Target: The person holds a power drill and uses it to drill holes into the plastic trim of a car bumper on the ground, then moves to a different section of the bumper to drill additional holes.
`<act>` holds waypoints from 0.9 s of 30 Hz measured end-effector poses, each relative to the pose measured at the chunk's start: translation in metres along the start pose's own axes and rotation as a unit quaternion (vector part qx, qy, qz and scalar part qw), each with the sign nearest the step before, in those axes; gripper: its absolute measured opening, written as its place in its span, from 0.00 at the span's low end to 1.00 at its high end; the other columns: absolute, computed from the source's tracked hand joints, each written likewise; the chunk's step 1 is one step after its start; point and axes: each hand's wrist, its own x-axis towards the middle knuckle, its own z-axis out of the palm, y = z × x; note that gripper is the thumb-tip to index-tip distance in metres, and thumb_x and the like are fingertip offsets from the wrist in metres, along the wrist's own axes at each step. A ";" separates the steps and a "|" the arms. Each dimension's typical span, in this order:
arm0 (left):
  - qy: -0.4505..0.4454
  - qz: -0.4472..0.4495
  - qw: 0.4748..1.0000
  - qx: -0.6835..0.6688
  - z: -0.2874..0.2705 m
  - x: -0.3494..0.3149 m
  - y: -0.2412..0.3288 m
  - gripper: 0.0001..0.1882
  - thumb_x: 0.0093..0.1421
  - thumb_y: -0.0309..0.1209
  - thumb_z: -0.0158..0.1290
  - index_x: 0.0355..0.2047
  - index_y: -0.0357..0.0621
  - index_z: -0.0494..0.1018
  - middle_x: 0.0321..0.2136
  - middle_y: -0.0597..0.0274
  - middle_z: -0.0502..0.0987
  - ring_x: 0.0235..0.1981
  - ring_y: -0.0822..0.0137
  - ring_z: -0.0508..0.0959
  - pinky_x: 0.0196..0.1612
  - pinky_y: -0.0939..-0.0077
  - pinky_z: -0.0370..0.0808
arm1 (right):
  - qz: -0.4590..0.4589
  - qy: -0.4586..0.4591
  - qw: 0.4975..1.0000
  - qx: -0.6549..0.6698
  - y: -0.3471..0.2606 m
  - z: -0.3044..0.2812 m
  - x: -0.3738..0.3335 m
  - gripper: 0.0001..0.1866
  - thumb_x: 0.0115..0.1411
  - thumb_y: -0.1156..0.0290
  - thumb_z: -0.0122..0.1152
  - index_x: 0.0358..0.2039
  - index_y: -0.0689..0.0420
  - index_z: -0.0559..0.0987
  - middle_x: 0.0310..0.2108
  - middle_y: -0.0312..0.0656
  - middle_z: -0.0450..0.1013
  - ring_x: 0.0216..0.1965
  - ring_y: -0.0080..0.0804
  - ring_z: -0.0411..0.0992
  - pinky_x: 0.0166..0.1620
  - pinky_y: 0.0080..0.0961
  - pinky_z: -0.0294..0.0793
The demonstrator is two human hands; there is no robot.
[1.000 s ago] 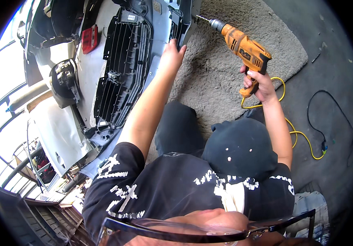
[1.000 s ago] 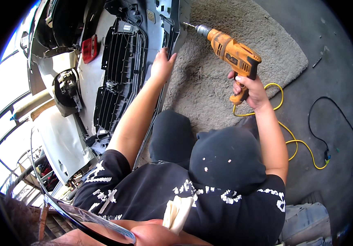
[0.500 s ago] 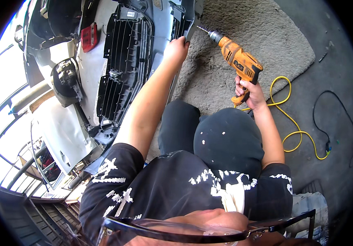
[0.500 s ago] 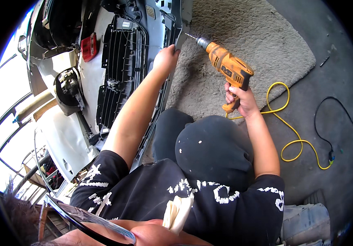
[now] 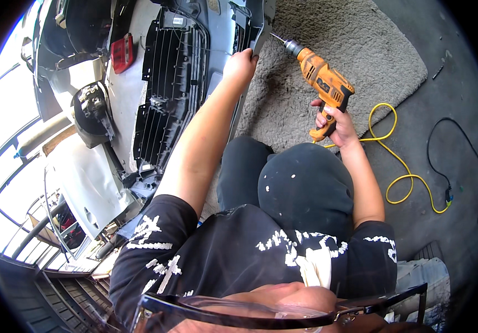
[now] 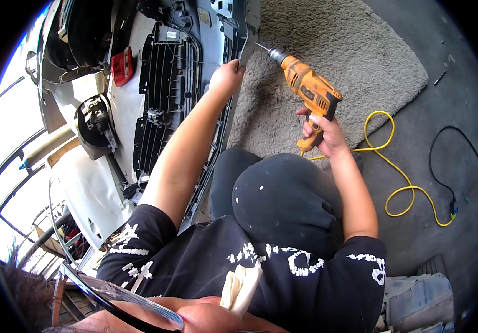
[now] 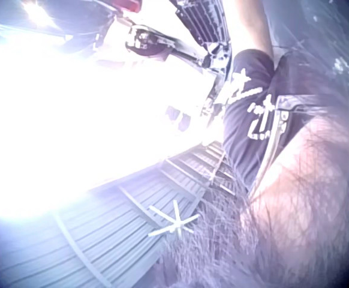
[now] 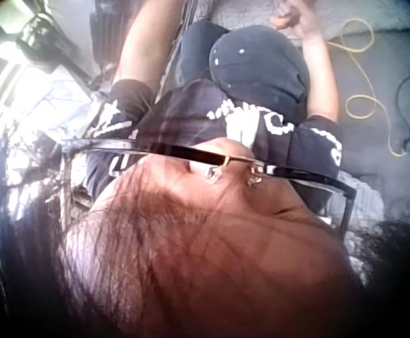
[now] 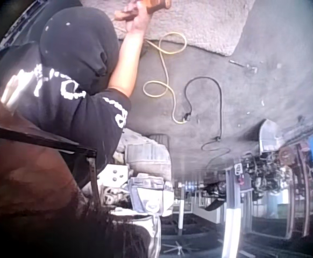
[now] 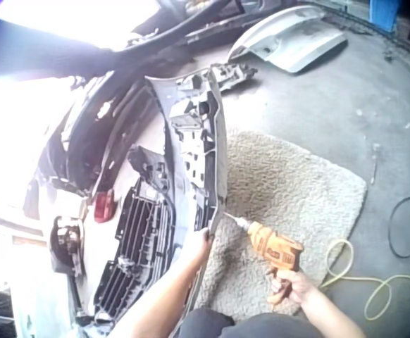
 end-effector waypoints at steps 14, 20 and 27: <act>-0.009 -0.009 1.000 -0.001 0.002 0.001 0.000 0.19 0.72 0.46 0.54 0.49 0.44 0.82 0.43 0.42 0.86 0.49 0.38 0.84 0.54 0.44 0.80 | 0.008 -0.014 1.000 0.006 0.004 0.004 0.003 0.25 0.68 0.69 0.62 0.63 0.66 0.72 0.53 0.47 0.77 0.32 0.24 0.72 0.40 0.29 0.74; -0.009 -0.012 1.000 -0.016 0.000 -0.001 0.003 0.20 0.71 0.46 0.55 0.51 0.45 0.82 0.43 0.42 0.86 0.49 0.38 0.84 0.54 0.45 0.80 | 0.002 0.000 1.000 0.014 0.004 0.002 0.001 0.25 0.68 0.69 0.62 0.63 0.66 0.72 0.53 0.46 0.77 0.32 0.24 0.72 0.40 0.29 0.75; -0.007 -0.014 1.000 -0.013 0.000 -0.001 0.001 0.19 0.71 0.46 0.56 0.51 0.46 0.82 0.43 0.42 0.86 0.49 0.38 0.84 0.54 0.45 0.80 | 0.010 -0.013 1.000 -0.007 0.002 0.006 0.004 0.23 0.69 0.68 0.61 0.59 0.70 0.74 0.35 0.41 0.75 0.31 0.24 0.71 0.39 0.28 0.73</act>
